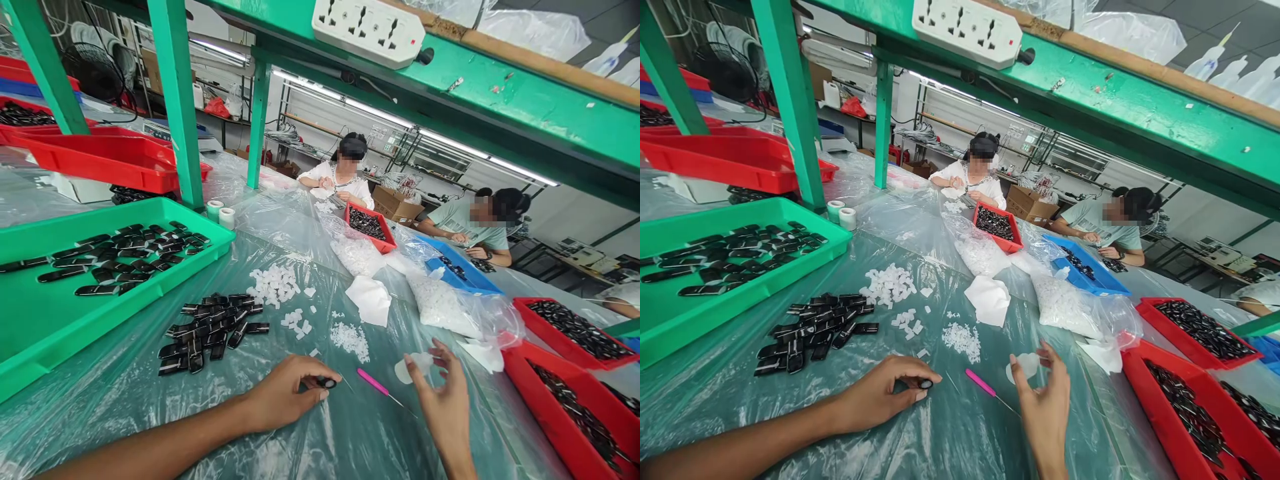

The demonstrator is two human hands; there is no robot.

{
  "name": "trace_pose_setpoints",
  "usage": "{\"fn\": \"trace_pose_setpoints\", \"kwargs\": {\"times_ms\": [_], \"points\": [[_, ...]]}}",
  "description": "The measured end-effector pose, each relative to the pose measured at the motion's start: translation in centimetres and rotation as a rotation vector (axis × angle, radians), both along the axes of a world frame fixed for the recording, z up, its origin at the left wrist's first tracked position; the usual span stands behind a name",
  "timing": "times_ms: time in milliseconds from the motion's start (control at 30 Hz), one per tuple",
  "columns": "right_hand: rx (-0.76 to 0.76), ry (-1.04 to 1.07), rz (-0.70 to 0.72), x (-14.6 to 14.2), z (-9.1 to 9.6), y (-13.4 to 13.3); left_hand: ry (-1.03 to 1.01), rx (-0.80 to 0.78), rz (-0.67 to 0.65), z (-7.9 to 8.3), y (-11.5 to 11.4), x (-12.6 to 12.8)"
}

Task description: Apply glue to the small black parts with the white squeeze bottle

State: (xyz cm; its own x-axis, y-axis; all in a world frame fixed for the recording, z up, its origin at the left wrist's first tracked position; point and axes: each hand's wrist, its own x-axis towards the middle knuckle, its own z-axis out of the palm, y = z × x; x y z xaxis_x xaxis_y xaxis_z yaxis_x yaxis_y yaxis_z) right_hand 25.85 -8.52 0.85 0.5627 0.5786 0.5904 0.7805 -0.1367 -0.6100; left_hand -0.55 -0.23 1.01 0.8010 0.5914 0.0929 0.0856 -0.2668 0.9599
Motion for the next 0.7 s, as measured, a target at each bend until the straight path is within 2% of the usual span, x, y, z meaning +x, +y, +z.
{"fn": "trace_pose_setpoints", "kwargs": {"times_ms": [133,267,333,367,433,500,567,633,700], "points": [[0.065,-0.24,0.054,-2.2,1.2,-0.9,0.0,0.004,0.005,0.0,0.0,0.0],[0.117,-0.438,0.031,-2.6,1.3,-1.4,-0.01,0.01,0.0,-0.1,0.0,0.1],[0.089,-0.48,0.135,-2.4,1.2,-1.6,-0.007,0.01,0.001,-0.1,0.0,0.1],[0.022,-0.492,0.202,-2.4,1.1,-1.7,-0.005,0.011,0.003,-0.1,0.0,0.1],[-0.217,-0.513,0.279,-2.3,0.7,-1.7,-0.001,0.016,0.008,-0.1,0.0,0.2],[-0.487,-0.545,0.255,-2.5,0.2,-1.5,0.002,0.023,0.01,0.0,0.0,0.2],[-0.67,-0.579,0.24,-2.7,-0.4,-1.1,0.007,0.029,0.006,0.0,0.0,0.2],[-0.758,-0.574,0.272,-2.8,-0.8,-0.8,0.017,0.031,-0.005,-0.1,-0.1,0.1],[-0.762,-0.526,0.303,-3.0,-1.0,-0.7,0.024,0.029,-0.018,-0.1,-0.1,0.1]]}}
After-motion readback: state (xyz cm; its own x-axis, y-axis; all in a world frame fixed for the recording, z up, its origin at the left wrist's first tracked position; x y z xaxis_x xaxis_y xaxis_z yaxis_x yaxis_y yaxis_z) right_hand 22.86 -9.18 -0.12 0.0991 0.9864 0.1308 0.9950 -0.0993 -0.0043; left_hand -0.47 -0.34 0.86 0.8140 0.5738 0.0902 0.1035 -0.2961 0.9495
